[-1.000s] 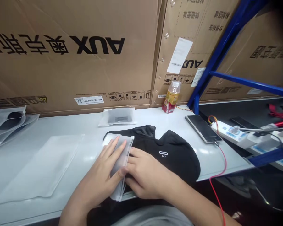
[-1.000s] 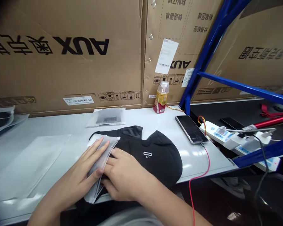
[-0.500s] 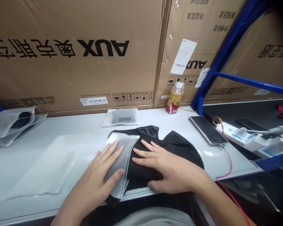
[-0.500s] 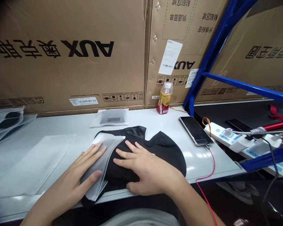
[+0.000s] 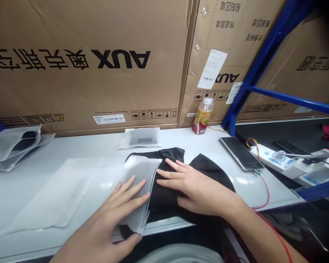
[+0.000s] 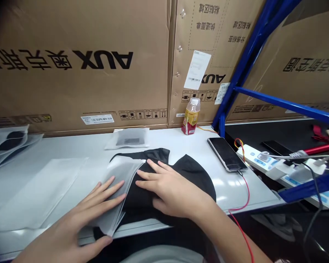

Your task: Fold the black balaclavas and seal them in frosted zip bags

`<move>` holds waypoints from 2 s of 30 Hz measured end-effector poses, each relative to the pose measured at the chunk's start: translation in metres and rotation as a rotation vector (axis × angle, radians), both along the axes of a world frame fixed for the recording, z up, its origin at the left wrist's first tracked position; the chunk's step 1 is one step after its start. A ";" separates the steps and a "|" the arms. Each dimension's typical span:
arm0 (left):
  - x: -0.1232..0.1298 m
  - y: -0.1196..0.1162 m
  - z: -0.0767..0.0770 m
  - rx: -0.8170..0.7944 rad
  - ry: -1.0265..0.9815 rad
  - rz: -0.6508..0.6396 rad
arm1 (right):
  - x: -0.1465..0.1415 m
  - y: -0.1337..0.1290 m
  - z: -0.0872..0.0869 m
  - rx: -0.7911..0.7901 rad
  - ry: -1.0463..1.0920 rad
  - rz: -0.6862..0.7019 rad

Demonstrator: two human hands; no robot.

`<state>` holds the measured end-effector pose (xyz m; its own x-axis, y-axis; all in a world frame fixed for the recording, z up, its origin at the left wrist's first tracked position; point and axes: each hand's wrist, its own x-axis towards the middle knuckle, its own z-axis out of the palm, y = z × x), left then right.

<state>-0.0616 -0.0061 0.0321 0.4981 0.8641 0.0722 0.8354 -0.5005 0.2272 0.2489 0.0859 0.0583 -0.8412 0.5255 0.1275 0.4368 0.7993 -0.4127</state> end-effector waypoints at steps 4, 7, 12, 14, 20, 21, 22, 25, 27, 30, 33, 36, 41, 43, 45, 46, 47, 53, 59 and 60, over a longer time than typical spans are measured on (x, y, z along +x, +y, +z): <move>-0.001 0.003 -0.002 0.010 -0.043 0.012 | -0.015 -0.001 -0.001 0.061 0.161 -0.039; -0.001 0.007 0.000 0.045 -0.116 0.047 | -0.022 -0.003 -0.003 0.043 0.186 0.036; 0.001 0.010 0.001 0.037 -0.172 0.039 | -0.025 0.002 -0.014 0.101 0.103 0.116; 0.001 0.011 -0.001 0.051 -0.206 0.012 | -0.027 0.005 -0.018 0.106 0.137 0.093; 0.000 0.014 -0.004 0.251 -0.385 -0.019 | -0.048 -0.008 -0.028 0.164 0.242 -0.201; 0.000 0.014 -0.005 0.264 -0.397 -0.017 | -0.052 -0.013 -0.031 0.202 0.241 -0.240; 0.000 0.014 -0.006 0.264 -0.403 -0.019 | -0.056 -0.017 -0.035 0.239 0.231 -0.264; -0.002 0.012 -0.005 0.207 -0.384 -0.034 | -0.061 -0.020 -0.041 0.306 0.168 -0.203; -0.006 0.010 -0.003 0.132 -0.340 -0.044 | -0.056 -0.017 -0.040 0.291 0.137 -0.025; -0.012 0.009 0.003 0.011 -0.305 -0.021 | -0.046 -0.011 -0.032 0.194 0.107 0.206; -0.012 0.017 0.003 -0.022 -0.315 0.128 | -0.043 -0.010 -0.025 0.138 0.082 0.260; -0.004 0.029 -0.005 -0.064 -0.220 0.243 | -0.055 -0.015 -0.026 0.166 0.089 0.235; 0.006 0.045 -0.010 0.005 -0.100 0.153 | -0.093 -0.024 -0.038 0.165 0.142 -0.086; 0.004 0.048 -0.006 0.032 -0.081 0.129 | -0.102 -0.023 -0.038 0.185 0.133 -0.028; 0.000 0.048 -0.003 0.023 -0.065 0.097 | -0.101 -0.020 -0.031 0.172 0.107 0.067; -0.002 0.046 -0.003 0.024 -0.056 0.093 | -0.096 -0.018 -0.025 0.145 0.098 0.115; -0.003 0.043 -0.004 0.038 -0.041 0.104 | -0.088 -0.015 -0.018 0.105 0.099 0.167; 0.017 0.012 -0.021 0.257 0.106 0.204 | -0.023 -0.008 0.000 -0.083 0.233 -0.029; 0.043 0.008 -0.015 0.334 0.095 0.140 | -0.025 0.005 -0.010 0.079 0.072 -0.083; 0.042 0.009 -0.011 0.379 0.049 0.123 | -0.030 0.004 -0.007 0.095 0.064 -0.086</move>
<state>-0.0194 0.0025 0.0212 0.4034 0.8343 0.3758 0.8996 -0.4368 0.0039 0.2193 0.0897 0.0512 -0.7817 0.5786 0.2325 0.4808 0.7967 -0.3662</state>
